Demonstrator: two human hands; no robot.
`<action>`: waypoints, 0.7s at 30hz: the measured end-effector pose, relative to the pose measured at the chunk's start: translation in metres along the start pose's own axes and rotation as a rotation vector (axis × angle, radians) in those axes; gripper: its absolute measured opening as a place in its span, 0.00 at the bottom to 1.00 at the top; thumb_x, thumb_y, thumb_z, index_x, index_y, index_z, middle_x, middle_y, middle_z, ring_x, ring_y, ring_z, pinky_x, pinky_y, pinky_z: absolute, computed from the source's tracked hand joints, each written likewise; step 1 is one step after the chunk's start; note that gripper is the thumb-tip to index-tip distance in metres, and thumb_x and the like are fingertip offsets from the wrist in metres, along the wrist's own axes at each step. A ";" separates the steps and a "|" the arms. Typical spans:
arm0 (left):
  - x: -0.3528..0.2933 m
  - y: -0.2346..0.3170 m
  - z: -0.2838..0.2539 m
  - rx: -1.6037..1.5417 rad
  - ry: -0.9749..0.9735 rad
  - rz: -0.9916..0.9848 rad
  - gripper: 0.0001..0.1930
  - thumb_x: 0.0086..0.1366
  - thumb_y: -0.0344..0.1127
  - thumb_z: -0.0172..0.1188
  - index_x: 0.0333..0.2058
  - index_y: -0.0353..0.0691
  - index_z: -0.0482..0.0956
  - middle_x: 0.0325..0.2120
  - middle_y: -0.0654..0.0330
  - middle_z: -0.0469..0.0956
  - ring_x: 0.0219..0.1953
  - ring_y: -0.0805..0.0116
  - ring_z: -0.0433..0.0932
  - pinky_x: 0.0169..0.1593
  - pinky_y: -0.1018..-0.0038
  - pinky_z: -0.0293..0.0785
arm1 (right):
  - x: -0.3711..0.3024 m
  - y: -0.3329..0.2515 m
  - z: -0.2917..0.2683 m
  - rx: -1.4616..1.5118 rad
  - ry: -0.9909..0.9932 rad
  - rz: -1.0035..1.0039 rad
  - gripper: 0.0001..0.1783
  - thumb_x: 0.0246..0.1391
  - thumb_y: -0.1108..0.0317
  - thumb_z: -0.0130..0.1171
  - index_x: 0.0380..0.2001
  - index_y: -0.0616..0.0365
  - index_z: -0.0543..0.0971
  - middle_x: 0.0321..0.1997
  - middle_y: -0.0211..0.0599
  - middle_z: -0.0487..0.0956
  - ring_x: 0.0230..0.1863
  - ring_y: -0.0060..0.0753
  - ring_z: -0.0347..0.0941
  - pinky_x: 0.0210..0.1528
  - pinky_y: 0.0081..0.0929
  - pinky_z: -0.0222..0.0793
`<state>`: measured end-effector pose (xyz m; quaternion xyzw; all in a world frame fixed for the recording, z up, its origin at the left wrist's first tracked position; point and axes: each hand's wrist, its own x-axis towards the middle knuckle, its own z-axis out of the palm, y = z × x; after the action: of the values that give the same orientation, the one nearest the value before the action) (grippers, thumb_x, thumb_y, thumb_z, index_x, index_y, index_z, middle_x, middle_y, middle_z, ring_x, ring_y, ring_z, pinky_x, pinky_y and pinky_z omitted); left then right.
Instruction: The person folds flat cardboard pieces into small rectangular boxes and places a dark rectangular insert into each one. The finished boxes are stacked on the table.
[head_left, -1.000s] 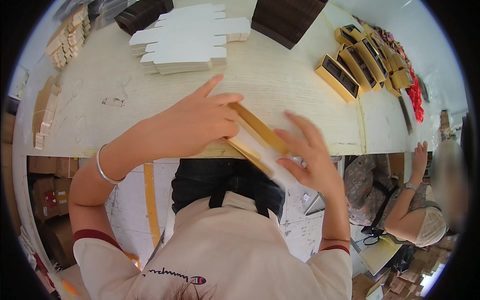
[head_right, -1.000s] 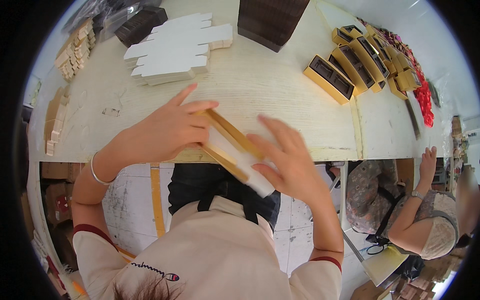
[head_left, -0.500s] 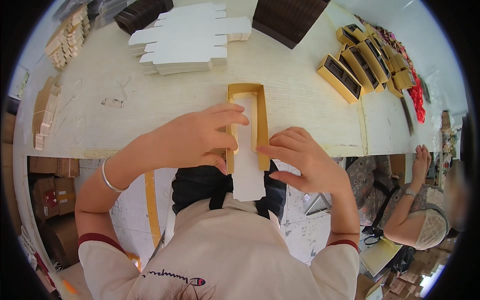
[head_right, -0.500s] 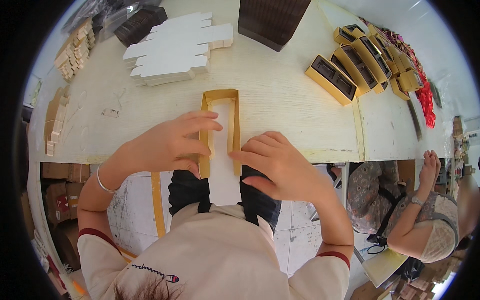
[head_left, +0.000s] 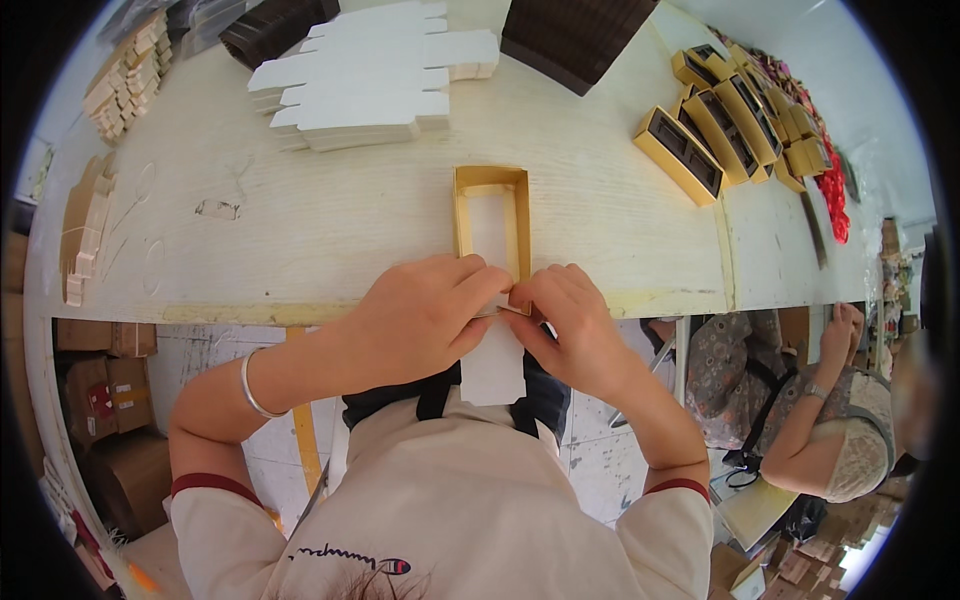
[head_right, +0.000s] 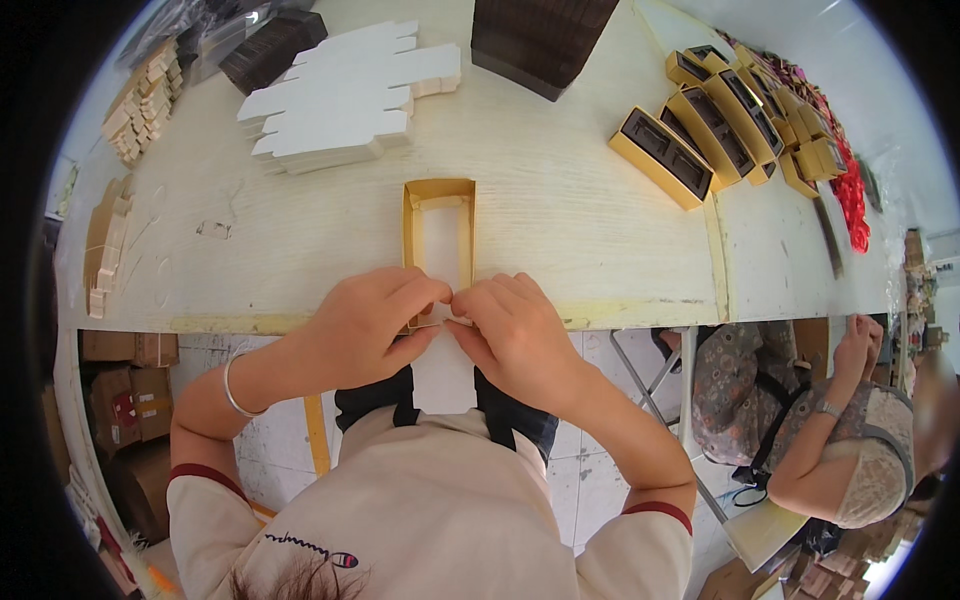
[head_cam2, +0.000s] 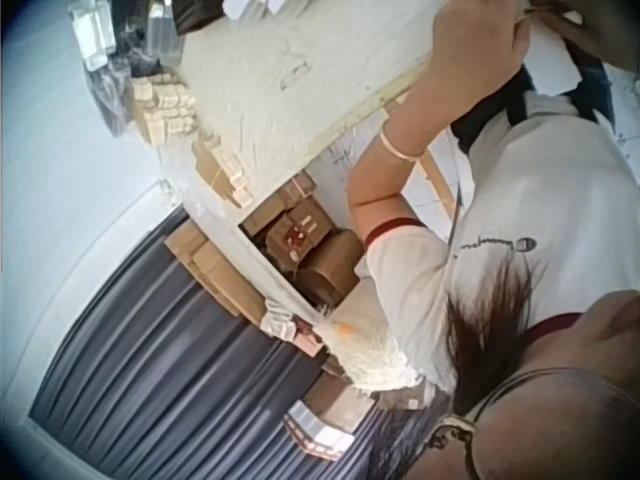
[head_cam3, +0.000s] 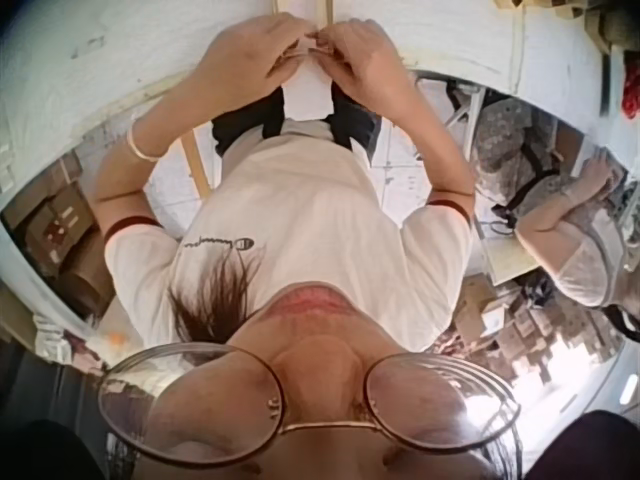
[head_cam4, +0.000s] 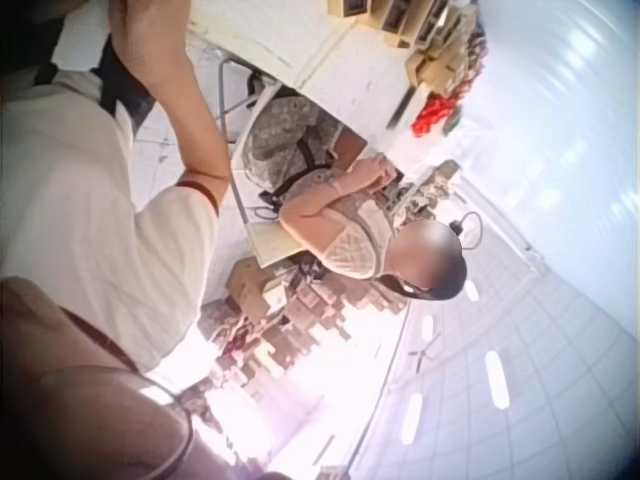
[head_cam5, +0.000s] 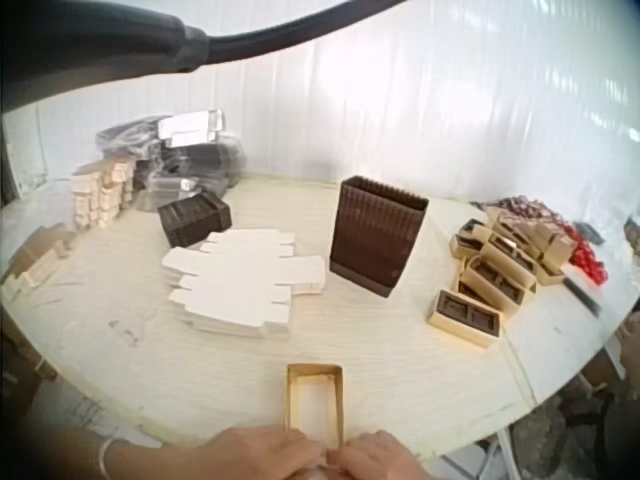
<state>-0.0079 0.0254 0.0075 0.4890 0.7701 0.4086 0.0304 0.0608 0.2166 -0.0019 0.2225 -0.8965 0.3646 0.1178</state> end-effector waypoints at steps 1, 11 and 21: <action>0.000 -0.001 -0.001 0.015 -0.033 0.000 0.05 0.52 0.26 0.62 0.29 0.39 0.75 0.24 0.60 0.71 0.25 0.61 0.72 0.28 0.69 0.69 | -0.002 -0.003 -0.001 0.056 -0.020 0.071 0.12 0.41 0.78 0.63 0.31 0.58 0.72 0.29 0.36 0.72 0.32 0.39 0.67 0.34 0.34 0.61; 0.000 -0.004 -0.011 -0.142 -0.200 -0.127 0.03 0.57 0.25 0.59 0.32 0.37 0.77 0.25 0.60 0.71 0.24 0.67 0.71 0.27 0.73 0.67 | -0.025 -0.011 -0.013 -0.168 -0.054 -0.205 0.29 0.33 0.77 0.66 0.46 0.62 0.75 0.51 0.45 0.73 0.46 0.44 0.72 0.46 0.37 0.67; 0.004 0.000 -0.022 -0.469 -0.217 -0.370 0.17 0.65 0.31 0.55 0.51 0.38 0.64 0.43 0.54 0.69 0.29 0.70 0.71 0.35 0.76 0.69 | -0.002 -0.004 0.019 0.669 0.317 0.322 0.18 0.52 0.82 0.59 0.45 0.59 0.70 0.44 0.39 0.72 0.18 0.17 0.60 0.24 0.18 0.62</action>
<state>-0.0196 0.0156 0.0239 0.3610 0.7229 0.5081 0.2982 0.0642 0.2010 -0.0137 0.0463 -0.7224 0.6800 0.1171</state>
